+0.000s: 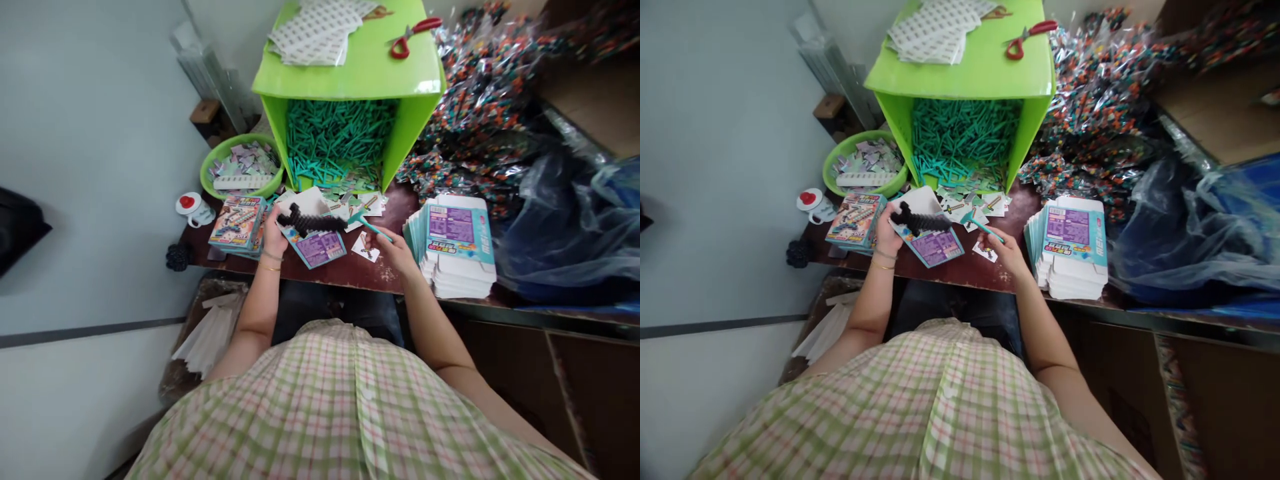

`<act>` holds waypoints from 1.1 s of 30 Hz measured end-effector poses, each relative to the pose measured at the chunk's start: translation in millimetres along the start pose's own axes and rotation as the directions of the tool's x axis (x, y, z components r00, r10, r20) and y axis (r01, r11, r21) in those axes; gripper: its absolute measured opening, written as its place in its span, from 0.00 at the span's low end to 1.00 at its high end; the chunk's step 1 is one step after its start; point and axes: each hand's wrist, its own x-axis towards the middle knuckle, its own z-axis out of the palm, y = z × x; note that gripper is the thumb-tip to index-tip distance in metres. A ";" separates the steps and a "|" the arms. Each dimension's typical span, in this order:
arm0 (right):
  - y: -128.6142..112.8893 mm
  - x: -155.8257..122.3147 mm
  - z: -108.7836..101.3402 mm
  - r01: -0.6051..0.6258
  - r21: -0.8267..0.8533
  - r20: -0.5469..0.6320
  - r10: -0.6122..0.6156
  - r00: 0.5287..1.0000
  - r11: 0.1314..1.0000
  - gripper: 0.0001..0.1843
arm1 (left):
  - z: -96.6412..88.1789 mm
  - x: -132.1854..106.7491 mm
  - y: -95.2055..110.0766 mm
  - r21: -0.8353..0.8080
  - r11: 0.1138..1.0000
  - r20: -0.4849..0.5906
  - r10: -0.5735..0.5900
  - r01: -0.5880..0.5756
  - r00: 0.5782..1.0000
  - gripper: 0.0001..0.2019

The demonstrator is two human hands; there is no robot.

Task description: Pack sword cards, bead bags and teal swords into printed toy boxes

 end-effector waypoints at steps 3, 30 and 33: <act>11.8 -5.9 10.8 -0.028 0.101 -0.056 0.034 0.998 0.995 0.37 | 7.5 7.7 -1.9 0.014 1.000 -0.031 0.016 -0.016 0.999 0.15; 74.8 -86.6 46.7 -0.054 -0.144 0.504 0.121 0.855 0.988 0.31 | -19.4 -50.1 -15.1 0.475 0.793 -0.081 0.472 -0.382 0.878 0.34; 28.6 -65.5 33.2 -0.028 -0.029 0.458 0.038 0.888 0.999 0.26 | -20.0 -71.6 -14.5 0.535 0.705 0.117 0.483 -0.465 0.868 0.35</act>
